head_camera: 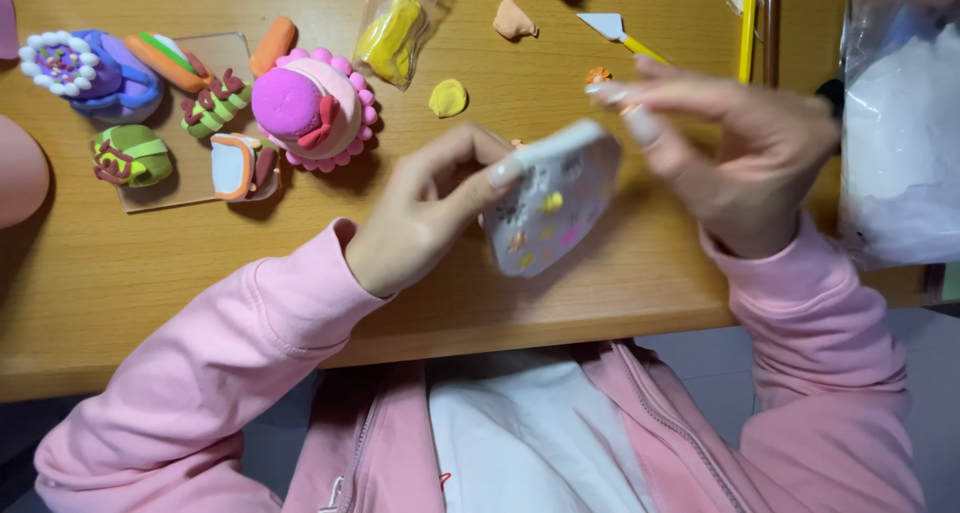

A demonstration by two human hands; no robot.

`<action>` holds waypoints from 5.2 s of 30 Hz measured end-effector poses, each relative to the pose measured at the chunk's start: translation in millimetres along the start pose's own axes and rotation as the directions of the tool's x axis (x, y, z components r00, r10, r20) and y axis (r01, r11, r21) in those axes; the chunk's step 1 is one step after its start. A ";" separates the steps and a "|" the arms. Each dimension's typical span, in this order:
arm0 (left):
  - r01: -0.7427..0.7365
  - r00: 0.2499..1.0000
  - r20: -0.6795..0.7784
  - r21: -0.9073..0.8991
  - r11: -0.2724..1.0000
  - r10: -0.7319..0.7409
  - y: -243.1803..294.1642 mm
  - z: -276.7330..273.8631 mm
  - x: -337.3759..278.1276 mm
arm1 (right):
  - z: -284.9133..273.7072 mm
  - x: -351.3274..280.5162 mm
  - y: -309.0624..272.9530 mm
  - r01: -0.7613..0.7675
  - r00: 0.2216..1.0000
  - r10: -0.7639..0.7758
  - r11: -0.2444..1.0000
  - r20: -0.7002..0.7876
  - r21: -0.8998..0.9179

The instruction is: Molding small clay flowers using a silicone mold and various colors of clay

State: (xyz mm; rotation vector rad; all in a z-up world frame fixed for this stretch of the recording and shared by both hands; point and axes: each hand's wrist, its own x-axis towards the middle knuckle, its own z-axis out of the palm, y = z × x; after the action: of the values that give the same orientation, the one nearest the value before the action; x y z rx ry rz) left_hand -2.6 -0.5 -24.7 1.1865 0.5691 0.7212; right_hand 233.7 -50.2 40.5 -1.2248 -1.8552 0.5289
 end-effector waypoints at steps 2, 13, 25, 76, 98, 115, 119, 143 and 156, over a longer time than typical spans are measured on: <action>0.117 0.983 0.139 0.021 0.993 -0.119 -3.5 1.9 -2.3 | 0.1 2.3 6.1 -0.131 0.976 0.149 0.984 -0.161 0.120; 0.281 0.765 0.523 0.252 0.926 -0.375 -11.3 9.0 -11.2 | 34.1 9.1 25.3 0.459 0.887 -0.382 0.794 0.259 -0.398; 0.293 0.748 0.548 0.234 0.927 -0.374 -9.5 6.3 -9.3 | 43.6 0.8 21.5 0.512 0.859 -0.372 0.641 0.352 -0.572; -0.297 0.955 0.070 0.224 0.928 0.288 28.0 25.5 68.1 | -0.6 16.5 34.0 0.358 0.933 -0.358 0.913 0.034 -0.195; -0.013 0.937 0.350 -0.008 1.000 0.015 9.2 36.9 51.8 | 13.6 -5.2 62.3 0.599 0.754 -0.651 0.735 -0.085 -0.318; -0.449 0.883 0.353 0.827 0.339 0.310 40.6 -10.5 -31.7 | -60.5 -16.3 142.0 -0.162 0.967 0.251 0.504 -0.036 -0.849; -0.373 0.908 0.280 0.881 0.292 0.313 35.1 -17.2 -54.8 | -58.3 -13.1 133.5 -0.233 0.929 0.367 0.466 -0.053 -0.854; -0.299 0.907 0.193 0.921 0.250 0.375 2.3 -7.9 -71.2 | 17.7 -47.0 3.5 0.305 0.931 -0.181 0.863 0.318 -0.403; 0.013 0.973 -0.226 0.258 0.966 0.048 0.7 19.1 -71.7 | 24.1 -62.1 1.9 -0.041 0.976 0.035 0.999 0.214 0.024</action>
State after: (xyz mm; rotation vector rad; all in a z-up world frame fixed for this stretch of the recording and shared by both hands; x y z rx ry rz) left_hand -35.4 -66.6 -16.8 1.3588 0.8688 0.8246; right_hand 226.1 -102.7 0.2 -1.2259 -1.9980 0.7304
